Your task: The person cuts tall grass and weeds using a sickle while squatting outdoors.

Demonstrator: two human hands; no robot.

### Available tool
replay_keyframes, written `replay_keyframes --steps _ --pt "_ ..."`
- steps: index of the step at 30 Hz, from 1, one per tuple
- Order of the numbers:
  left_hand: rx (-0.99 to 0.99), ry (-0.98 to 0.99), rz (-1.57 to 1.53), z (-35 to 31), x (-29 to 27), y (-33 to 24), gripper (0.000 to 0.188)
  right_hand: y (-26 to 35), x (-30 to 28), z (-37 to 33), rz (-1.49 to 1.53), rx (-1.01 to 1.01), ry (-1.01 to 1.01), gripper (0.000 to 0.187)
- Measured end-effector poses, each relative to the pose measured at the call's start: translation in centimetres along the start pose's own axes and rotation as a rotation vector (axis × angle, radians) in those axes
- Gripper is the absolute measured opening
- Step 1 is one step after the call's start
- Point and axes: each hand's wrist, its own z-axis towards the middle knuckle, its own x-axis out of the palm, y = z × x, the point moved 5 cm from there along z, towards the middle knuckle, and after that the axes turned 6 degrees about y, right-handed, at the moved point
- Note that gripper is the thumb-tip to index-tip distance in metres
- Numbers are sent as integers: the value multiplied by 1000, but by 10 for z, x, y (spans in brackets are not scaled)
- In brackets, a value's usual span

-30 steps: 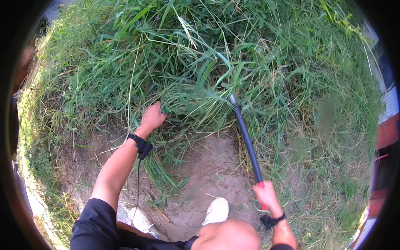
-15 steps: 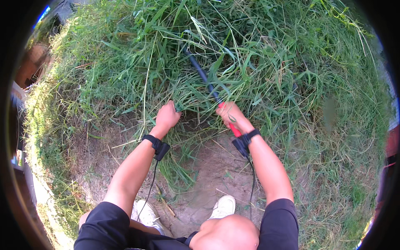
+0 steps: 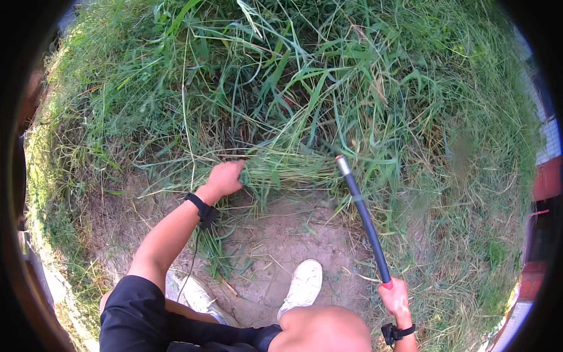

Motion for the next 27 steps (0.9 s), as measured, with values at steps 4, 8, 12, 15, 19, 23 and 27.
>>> replay_keyframes --steps 4,8,12,15,19,23,27 --pt "169 315 40 -20 27 -76 30 -3 19 9 419 -31 -15 20" --pt "72 228 150 -48 -19 -14 32 9 15 44 348 -240 -80 21" --pt "-309 190 326 -162 -106 133 37 86 21 71 289 -270 13 21" --pt "-420 55 373 -261 -134 184 29 134 34 77 228 -375 31 20" --pt "-537 129 382 -385 -94 212 35 176 56 96 190 -547 -1 18" --pt "-683 176 278 -443 -42 225 37 266 69 91 192 -594 34 17" --pt "-787 -214 265 -566 -1 273 41 283 81 101 85 -590 65 18"
